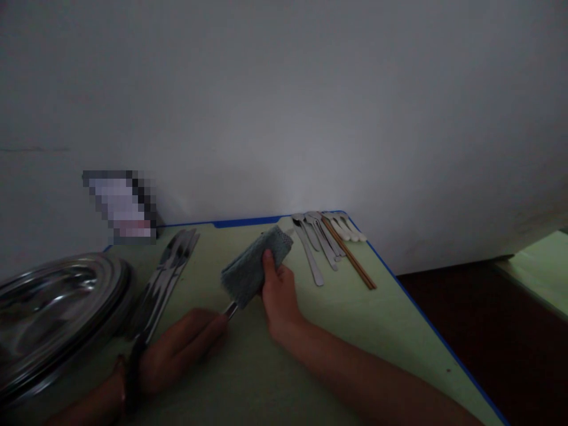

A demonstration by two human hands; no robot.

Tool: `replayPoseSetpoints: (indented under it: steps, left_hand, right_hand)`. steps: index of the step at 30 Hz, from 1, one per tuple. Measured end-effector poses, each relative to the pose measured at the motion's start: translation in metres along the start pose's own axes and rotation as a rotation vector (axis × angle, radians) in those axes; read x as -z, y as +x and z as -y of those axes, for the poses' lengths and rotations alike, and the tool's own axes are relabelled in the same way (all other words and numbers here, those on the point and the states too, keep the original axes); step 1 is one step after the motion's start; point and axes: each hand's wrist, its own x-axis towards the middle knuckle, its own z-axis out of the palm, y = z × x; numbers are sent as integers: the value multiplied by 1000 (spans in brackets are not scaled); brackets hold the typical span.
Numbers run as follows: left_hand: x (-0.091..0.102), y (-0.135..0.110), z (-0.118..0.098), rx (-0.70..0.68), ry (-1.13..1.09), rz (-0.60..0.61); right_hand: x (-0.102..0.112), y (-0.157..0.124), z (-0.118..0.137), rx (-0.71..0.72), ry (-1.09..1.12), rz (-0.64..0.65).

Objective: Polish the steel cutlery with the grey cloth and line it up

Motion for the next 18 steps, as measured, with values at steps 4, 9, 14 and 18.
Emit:
replayPoseSetpoints:
  steps: [4,9,14,18]
  left_hand:
    - [0,0,0,37,-32,14]
    - [-2,-5,-8,71,-82,18]
    - [-2,-4,-6,32,-102,37]
    - [-4,-5,-1,-17,-87,46]
  right_hand:
    - [-3,-3,0,16,-19,73]
    - [-3,15,34,126,134,37]
    - [6,32,53,229,201,-32]
    - [11,36,62,259,227,6]
